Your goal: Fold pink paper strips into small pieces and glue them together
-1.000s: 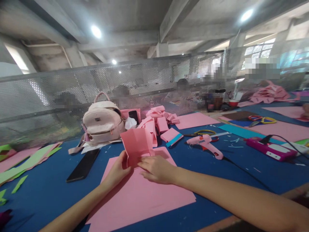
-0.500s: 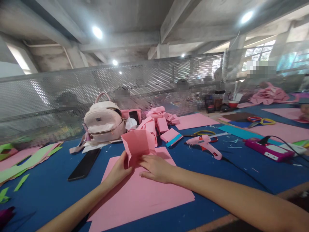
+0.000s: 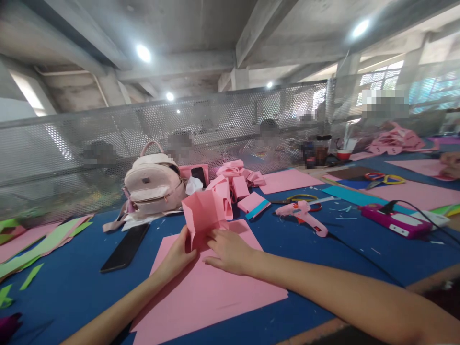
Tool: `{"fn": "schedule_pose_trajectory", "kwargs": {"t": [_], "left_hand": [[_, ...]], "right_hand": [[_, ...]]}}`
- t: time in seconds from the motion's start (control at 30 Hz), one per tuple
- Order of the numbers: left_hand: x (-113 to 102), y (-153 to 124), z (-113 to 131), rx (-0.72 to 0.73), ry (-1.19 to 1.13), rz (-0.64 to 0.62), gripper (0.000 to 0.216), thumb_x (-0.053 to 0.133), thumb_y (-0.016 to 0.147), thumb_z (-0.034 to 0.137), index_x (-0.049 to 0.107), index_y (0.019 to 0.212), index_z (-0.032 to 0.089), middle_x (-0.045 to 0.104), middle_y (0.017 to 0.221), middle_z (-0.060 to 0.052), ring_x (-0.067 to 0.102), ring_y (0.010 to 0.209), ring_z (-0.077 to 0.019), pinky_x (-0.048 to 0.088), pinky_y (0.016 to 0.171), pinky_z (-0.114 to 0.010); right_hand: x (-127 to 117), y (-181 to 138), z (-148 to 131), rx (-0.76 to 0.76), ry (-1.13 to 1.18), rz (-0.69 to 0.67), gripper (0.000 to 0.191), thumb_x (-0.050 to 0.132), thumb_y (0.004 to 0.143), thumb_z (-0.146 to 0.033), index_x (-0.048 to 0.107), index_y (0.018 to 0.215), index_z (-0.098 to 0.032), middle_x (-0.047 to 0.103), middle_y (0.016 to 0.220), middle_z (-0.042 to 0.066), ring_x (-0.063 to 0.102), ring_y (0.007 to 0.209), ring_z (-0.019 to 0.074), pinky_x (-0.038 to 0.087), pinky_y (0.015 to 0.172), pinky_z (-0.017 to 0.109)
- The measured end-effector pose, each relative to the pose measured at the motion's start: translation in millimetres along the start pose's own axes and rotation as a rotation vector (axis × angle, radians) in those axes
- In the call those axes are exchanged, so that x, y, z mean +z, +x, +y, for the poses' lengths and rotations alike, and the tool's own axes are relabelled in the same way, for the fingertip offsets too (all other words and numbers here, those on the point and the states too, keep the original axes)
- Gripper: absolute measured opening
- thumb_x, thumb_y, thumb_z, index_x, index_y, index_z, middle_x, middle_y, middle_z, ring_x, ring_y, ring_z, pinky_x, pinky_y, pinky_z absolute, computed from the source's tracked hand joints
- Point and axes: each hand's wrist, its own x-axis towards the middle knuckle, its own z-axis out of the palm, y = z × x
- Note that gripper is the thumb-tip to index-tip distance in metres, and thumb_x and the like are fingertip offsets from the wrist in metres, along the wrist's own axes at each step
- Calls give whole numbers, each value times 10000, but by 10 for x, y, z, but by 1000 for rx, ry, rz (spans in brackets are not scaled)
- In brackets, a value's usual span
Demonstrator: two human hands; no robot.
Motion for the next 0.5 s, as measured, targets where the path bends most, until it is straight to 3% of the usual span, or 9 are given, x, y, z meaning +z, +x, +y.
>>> {"fn": "schedule_pose_trajectory", "kwargs": {"t": [0.1, 0.2, 0.27, 0.3, 0.37, 0.43, 0.5], "left_hand": [[-2, 8, -2, 80, 51, 44, 612, 555, 723, 34, 415, 1293, 208, 603, 1211, -76, 605, 1106, -208, 494, 977, -379], [-13, -42, 58, 287, 241, 319, 676, 659, 801, 151, 353, 1401, 206, 514, 1313, -131, 519, 1237, -266, 472, 1009, -438], [-8, -106, 129, 476, 450, 473, 580, 662, 859, 206, 410, 1382, 213, 496, 1321, -141, 485, 1259, -285, 454, 1012, -457], [4, -139, 166, 603, 569, 454, 457, 647, 880, 200, 487, 1308, 216, 548, 1240, -122, 531, 1179, -269, 459, 988, -444], [47, -187, 224, 825, 806, 280, 208, 597, 908, 144, 593, 1103, 216, 632, 1007, -54, 599, 950, -209, 453, 966, -415], [102, -194, 244, 882, 976, 154, 133, 551, 914, 89, 612, 976, 189, 648, 862, -26, 606, 815, -184, 458, 945, -397], [145, -161, 223, 857, 1058, 126, 159, 520, 906, 48, 616, 950, 167, 670, 829, -31, 621, 774, -189, 478, 906, -387]], "right_hand": [[40, -14, 17, 9, -41, 28, 403, 605, 943, -448, 658, 1150, -106, 668, 1197, 177, 609, 1100, 325, 489, 941, 453], [67, -27, 37, 11, -74, 39, 371, 583, 955, -417, 652, 1141, -103, 671, 1185, 182, 610, 1092, 323, 483, 931, 451], [75, -33, 51, 15, -84, 29, 311, 577, 953, -355, 657, 1120, -105, 672, 1165, 178, 613, 1073, 310, 487, 904, 427], [79, -34, 61, 15, -87, 27, 277, 579, 945, -316, 657, 1110, -108, 674, 1147, 172, 616, 1057, 298, 490, 885, 408], [92, -27, 89, 6, -103, 33, 220, 583, 929, -261, 659, 1079, -119, 681, 1092, 151, 626, 1009, 272, 493, 844, 372], [116, -10, 131, -17, -163, 41, 185, 582, 935, -256, 660, 1041, -126, 691, 1032, 132, 634, 963, 255, 494, 807, 353], [145, 15, 177, -53, -273, 37, 142, 562, 951, -205, 659, 1012, -122, 703, 988, 118, 644, 926, 243, 497, 778, 343]]}}
